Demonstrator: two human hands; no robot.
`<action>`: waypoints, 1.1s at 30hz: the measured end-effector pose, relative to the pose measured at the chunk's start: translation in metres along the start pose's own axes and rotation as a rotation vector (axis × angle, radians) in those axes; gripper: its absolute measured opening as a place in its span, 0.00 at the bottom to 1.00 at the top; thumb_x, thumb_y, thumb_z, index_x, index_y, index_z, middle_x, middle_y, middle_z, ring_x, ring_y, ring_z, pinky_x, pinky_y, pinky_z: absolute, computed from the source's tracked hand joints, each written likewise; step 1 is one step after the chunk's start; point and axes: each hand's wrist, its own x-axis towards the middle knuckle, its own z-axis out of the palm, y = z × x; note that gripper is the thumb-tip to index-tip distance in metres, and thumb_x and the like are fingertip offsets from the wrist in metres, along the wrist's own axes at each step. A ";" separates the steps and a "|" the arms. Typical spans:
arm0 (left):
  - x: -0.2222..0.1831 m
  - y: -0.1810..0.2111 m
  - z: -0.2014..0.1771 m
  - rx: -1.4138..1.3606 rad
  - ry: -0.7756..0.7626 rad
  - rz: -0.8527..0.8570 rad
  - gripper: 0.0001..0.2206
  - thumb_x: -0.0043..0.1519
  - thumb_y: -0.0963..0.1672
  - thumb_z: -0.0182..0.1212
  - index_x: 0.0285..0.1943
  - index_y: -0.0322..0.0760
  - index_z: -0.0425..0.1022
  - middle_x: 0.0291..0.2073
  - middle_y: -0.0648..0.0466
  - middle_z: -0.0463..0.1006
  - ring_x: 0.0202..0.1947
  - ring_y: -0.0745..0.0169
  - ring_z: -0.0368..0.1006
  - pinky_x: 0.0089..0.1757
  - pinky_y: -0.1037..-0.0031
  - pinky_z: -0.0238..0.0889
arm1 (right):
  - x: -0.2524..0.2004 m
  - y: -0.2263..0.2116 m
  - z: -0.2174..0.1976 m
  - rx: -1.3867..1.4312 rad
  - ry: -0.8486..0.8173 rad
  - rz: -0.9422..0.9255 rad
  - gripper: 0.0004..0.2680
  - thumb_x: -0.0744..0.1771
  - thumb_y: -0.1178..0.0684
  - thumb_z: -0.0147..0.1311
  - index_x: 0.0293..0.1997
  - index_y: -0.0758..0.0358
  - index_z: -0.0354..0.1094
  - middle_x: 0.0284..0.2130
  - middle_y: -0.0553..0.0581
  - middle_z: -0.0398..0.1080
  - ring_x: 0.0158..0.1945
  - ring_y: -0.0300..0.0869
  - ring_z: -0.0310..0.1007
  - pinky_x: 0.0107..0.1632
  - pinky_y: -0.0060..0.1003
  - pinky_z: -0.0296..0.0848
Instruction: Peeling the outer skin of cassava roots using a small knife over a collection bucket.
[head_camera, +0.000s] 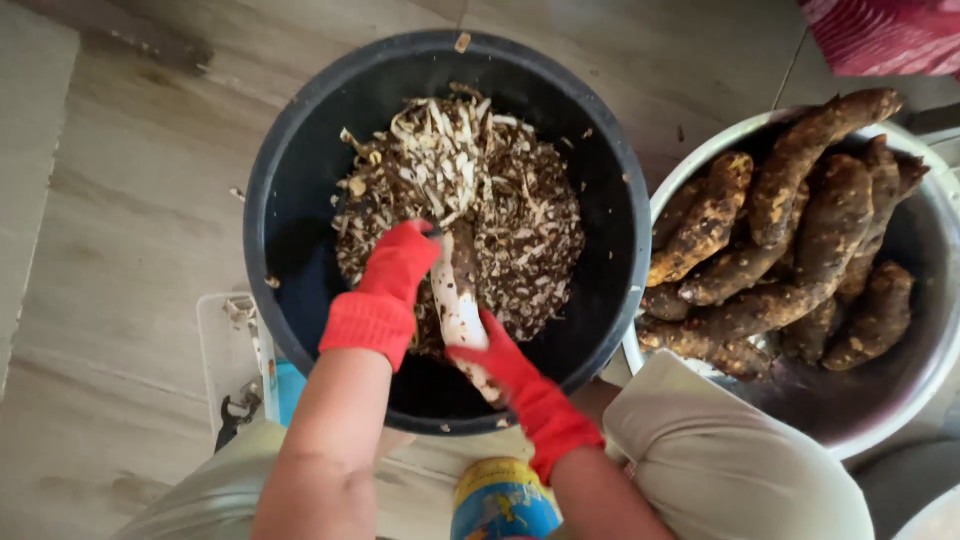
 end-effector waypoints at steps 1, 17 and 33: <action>0.002 -0.004 0.012 0.003 -0.004 -0.008 0.21 0.62 0.54 0.54 0.65 0.67 0.73 0.54 0.52 0.81 0.55 0.51 0.78 0.52 0.62 0.73 | -0.010 -0.001 -0.006 0.003 -0.004 0.008 0.36 0.57 0.49 0.75 0.71 0.43 0.55 0.44 0.65 0.74 0.37 0.53 0.79 0.32 0.45 0.79; -0.168 0.020 -0.015 0.154 0.052 -0.008 0.20 0.64 0.55 0.46 0.65 0.67 0.71 0.50 0.51 0.83 0.55 0.50 0.78 0.54 0.55 0.72 | -0.006 -0.013 0.008 -0.084 0.059 0.227 0.46 0.51 0.51 0.80 0.75 0.40 0.49 0.43 0.75 0.72 0.29 0.61 0.77 0.22 0.49 0.81; -0.172 0.007 -0.022 0.012 -0.074 -0.092 0.22 0.65 0.55 0.44 0.69 0.63 0.70 0.59 0.46 0.79 0.62 0.47 0.73 0.62 0.59 0.66 | -0.031 -0.031 -0.001 -0.099 0.077 0.243 0.46 0.50 0.51 0.81 0.75 0.45 0.50 0.52 0.79 0.67 0.40 0.62 0.78 0.25 0.47 0.82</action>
